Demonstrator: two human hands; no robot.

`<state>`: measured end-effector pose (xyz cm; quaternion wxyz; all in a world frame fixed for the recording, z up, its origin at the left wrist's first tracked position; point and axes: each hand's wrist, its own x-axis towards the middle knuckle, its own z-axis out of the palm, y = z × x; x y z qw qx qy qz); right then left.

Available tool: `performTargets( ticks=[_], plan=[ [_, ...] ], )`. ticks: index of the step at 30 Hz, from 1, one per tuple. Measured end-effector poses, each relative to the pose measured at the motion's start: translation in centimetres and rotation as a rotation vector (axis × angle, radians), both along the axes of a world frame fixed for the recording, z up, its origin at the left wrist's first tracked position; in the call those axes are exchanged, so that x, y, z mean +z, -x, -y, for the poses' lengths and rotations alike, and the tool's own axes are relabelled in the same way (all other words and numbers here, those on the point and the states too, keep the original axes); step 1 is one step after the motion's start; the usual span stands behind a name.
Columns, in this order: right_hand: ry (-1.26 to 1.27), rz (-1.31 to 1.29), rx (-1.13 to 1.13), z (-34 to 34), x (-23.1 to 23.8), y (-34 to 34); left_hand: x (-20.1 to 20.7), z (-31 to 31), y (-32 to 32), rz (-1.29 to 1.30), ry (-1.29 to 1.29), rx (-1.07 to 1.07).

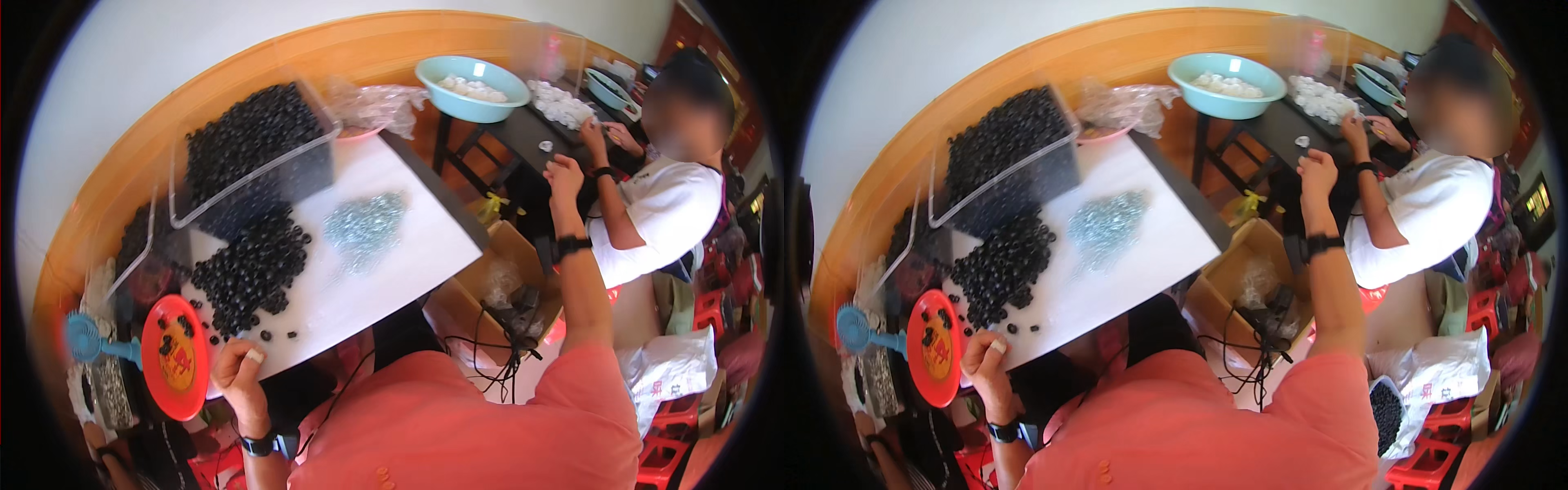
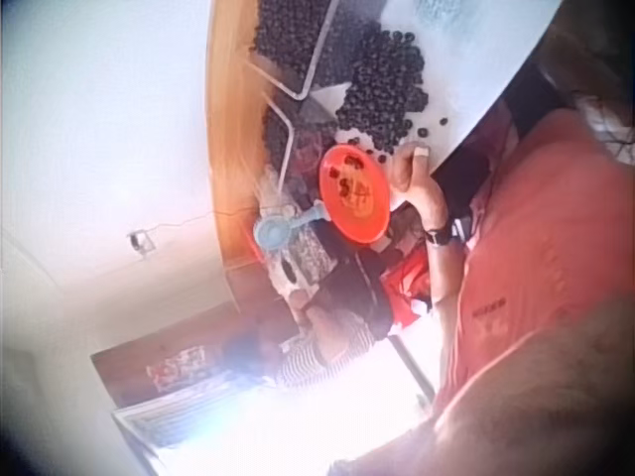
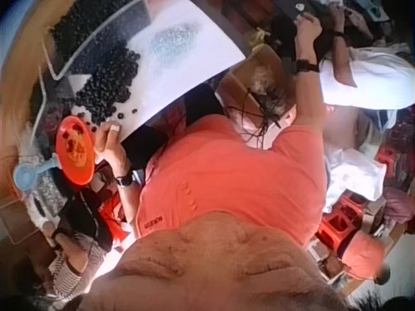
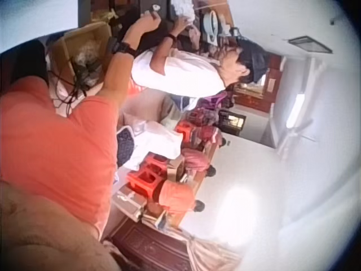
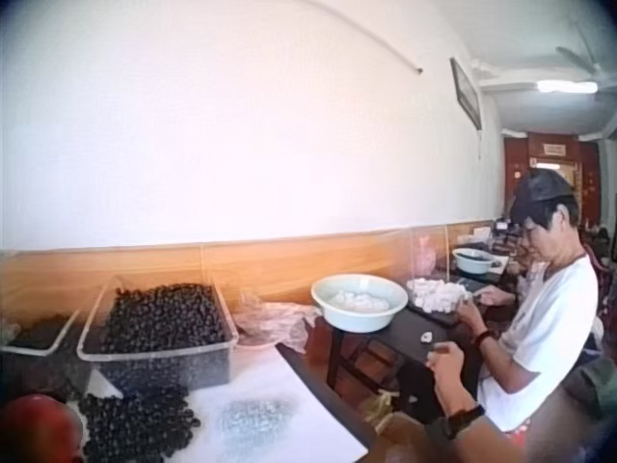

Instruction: Fitting white plastic inserts into black eyelets/grommets manually at a workbench.

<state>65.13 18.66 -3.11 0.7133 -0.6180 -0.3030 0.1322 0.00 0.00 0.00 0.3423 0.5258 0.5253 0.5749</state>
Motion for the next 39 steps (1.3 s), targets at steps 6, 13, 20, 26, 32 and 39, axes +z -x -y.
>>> performTargets(
  ticks=[6, 13, 20, 26, 32, 39],
  plan=[
    [-0.109, 0.19, 0.264, 10.5, 2.9, 15.5, 0.3, -0.1, -1.0, -0.015, -0.037, -0.071],
    [-0.203, 0.449, 0.523, 14.6, 3.6, 27.9, 0.0, 0.1, -1.3, 0.176, -0.037, -0.077],
    [-0.273, 0.638, 0.828, 15.3, 4.9, 36.9, -1.1, -0.3, -0.5, -0.058, -0.106, -0.03],
    [-0.359, 0.779, 0.903, 14.7, 4.9, 39.9, -0.7, -0.3, -1.5, -0.232, -0.165, 0.02],
    [-0.342, 0.812, 0.891, 14.9, 4.5, 39.5, -0.8, -0.6, -1.9, -0.344, -0.202, 0.066],
    [-0.27, 0.715, 0.847, 15.3, 4.0, 37.6, -1.1, -1.5, -2.5, -0.651, -0.292, 0.154]
  ],
)
